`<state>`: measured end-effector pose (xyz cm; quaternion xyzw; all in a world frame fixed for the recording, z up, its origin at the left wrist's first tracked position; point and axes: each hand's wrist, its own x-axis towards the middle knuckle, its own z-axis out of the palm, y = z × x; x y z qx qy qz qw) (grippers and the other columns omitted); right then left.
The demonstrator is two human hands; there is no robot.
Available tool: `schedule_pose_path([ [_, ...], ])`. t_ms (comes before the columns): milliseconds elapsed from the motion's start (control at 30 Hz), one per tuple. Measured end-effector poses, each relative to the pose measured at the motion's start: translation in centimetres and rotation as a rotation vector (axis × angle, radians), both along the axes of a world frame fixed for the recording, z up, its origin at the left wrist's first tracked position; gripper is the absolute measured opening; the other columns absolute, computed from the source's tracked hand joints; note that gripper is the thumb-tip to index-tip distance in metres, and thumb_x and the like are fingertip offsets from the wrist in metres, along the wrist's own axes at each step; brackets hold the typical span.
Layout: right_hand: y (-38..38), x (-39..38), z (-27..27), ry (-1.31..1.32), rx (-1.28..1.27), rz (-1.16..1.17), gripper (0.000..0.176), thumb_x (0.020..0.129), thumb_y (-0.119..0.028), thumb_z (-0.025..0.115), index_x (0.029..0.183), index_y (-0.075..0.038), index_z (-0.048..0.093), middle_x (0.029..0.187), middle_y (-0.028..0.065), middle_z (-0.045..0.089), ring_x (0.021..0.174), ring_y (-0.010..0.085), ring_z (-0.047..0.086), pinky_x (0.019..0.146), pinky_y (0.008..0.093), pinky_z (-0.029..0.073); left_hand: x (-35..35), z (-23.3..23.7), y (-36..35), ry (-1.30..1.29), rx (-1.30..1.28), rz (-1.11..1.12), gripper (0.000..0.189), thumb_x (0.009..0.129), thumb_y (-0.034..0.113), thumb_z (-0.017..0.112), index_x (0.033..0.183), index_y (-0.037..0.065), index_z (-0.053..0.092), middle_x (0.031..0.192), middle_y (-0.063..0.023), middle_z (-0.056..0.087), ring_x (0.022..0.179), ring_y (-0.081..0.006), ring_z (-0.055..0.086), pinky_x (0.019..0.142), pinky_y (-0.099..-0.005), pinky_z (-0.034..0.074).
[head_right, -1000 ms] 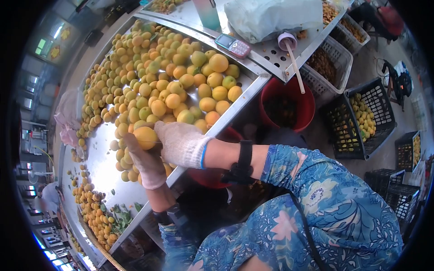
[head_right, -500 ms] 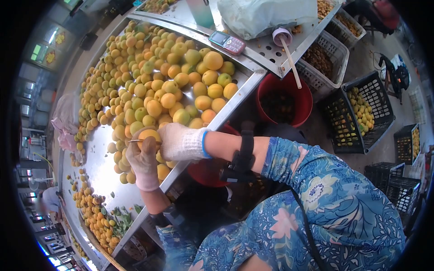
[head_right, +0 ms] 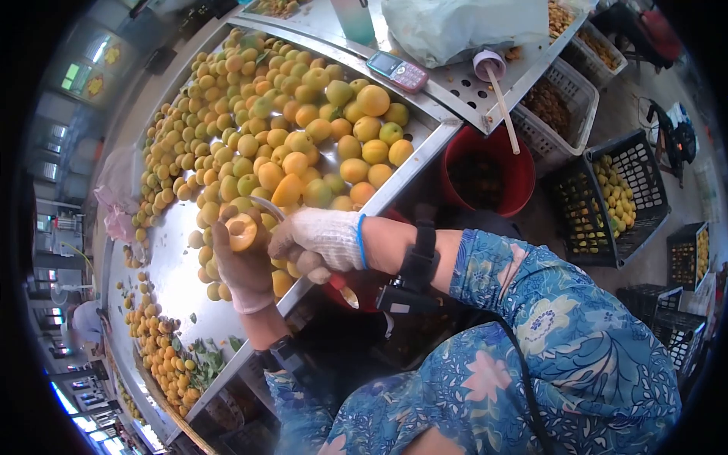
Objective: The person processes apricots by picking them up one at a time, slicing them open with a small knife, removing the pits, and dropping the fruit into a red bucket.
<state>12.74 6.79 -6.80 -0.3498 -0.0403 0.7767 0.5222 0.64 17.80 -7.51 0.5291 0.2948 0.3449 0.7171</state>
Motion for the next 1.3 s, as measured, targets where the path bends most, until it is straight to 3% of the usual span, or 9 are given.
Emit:
schedule_pose_path([
  [267, -0.1, 3.5, 3.8, -0.198, 0.468, -0.859, 0.023, 0.093, -0.026, 0.058, 0.08, -0.008, 0.054, 0.053, -0.0008, 0.044, 0.037, 0.0104, 0.04, 0.032, 0.0264, 0.031, 2.4, 0.7, -3.9, 0.281, 0.387, -0.026, 0.072, 0.098, 0.063, 0.021, 0.105, 0.001, 0.059, 0.089, -0.005, 0.06, 0.077, -0.0121, 0.056, 0.065, -0.0222, 0.047],
  [433, -0.4, 4.5, 4.6, -0.236, 0.547, -1.191, 0.021, 0.093, -0.026, 0.062, 0.085, -0.007, 0.058, 0.056, 0.0006, 0.045, 0.037, 0.012, 0.042, 0.032, 0.0258, 0.031, 3.3, 0.3, -4.2, 0.308, -0.001, -0.192, 0.084, 0.09, 0.074, 0.027, 0.107, -0.001, 0.06, 0.081, -0.005, 0.061, 0.076, -0.0116, 0.058, 0.067, -0.0211, 0.047],
  [733, -1.4, 3.2, 4.1, -0.932, 0.722, -1.154, 0.016, 0.091, -0.02, 0.065, 0.091, -0.005, 0.061, 0.076, -0.0004, 0.057, 0.067, 0.0056, 0.055, 0.056, 0.0202, 0.044, 4.2, -2.1, -4.1, 0.198, -0.021, -0.187, 0.054, 0.096, 0.051, 0.048, 0.113, 0.001, 0.058, 0.09, -0.0049, 0.061, 0.075, -0.0096, 0.058, 0.06, -0.0197, 0.045],
  [800, -1.5, 3.0, 3.9, -0.953, 0.942, -0.917, 0.014, 0.09, -0.018, 0.067, 0.091, -0.005, 0.061, 0.082, -0.0005, 0.058, 0.076, 0.0064, 0.056, 0.067, 0.0219, 0.047, 5.0, -3.6, -3.2, 0.449, 1.386, 0.054, 0.06, 0.098, 0.053, 0.038, 0.105, 0.0, 0.064, 0.076, -0.0053, 0.064, 0.069, -0.0136, 0.058, 0.068, -0.0246, 0.048],
  [933, -0.6, 3.3, 3.8, -1.072, 0.954, -1.109, 0.014, 0.09, -0.018, 0.066, 0.087, -0.006, 0.06, 0.074, -0.0009, 0.055, 0.067, 0.0056, 0.054, 0.062, 0.022, 0.046, 5.2, -2.8, -4.3, 0.35, 1.442, 0.138, 0.054, 0.099, 0.048, 0.038, 0.095, 0.0, 0.065, 0.071, -0.0051, 0.062, 0.064, -0.0123, 0.056, 0.063, -0.0253, 0.046],
  [967, -1.4, 3.2, 4.5, -0.602, 0.761, -0.985, 0.019, 0.092, -0.023, 0.063, 0.083, -0.007, 0.057, 0.065, -0.0011, 0.051, 0.051, 0.006, 0.049, 0.046, 0.0225, 0.04, 5.1, -1.9, -4.6, 0.351, 1.442, 0.137, 0.054, 0.099, 0.048, 0.038, 0.095, 0.0, 0.065, 0.071, -0.0051, 0.062, 0.064, -0.0123, 0.056, 0.063, -0.0253, 0.046],
  [1033, -1.1, 4.1, 4.2, -0.395, 0.671, -1.002, 0.022, 0.093, -0.026, 0.062, 0.082, -0.008, 0.056, 0.062, -0.0012, 0.049, 0.046, 0.0069, 0.045, 0.04, 0.0231, 0.035, 4.6, 0.0, -5.2, 0.357, 0.342, -0.095, 0.053, 0.1, 0.045, 0.037, 0.087, 0.0, 0.063, 0.069, -0.0048, 0.061, 0.061, -0.0119, 0.053, 0.06, -0.026, 0.044],
  [1167, -0.9, 4.9, 3.3, -0.158, 0.503, -0.972, 0.032, 0.092, -0.04, 0.06, 0.08, -0.011, 0.055, 0.054, -0.0016, 0.042, 0.037, 0.0098, 0.037, 0.034, 0.0256, 0.028, 4.1, 0.2, -4.7, 0.248, 0.149, -0.19, 0.048, 0.098, 0.043, 0.044, 0.086, -0.001, 0.06, 0.069, -0.0085, 0.061, 0.062, -0.0159, 0.056, 0.063, -0.0281, 0.045],
  [1300, -0.3, 5.3, 2.7, -0.005, 0.436, -0.925, 0.033, 0.091, -0.045, 0.06, 0.076, -0.016, 0.054, 0.054, -0.0047, 0.037, 0.038, 0.0095, 0.034, 0.035, 0.0265, 0.026, 3.7, 0.4, -4.9, 0.359, 0.685, -0.169, 0.022, 0.088, 0.022, 0.063, 0.099, 0.003, 0.058, 0.082, -0.0092, 0.065, 0.072, -0.0234, 0.062, 0.067, -0.0336, 0.049],
])
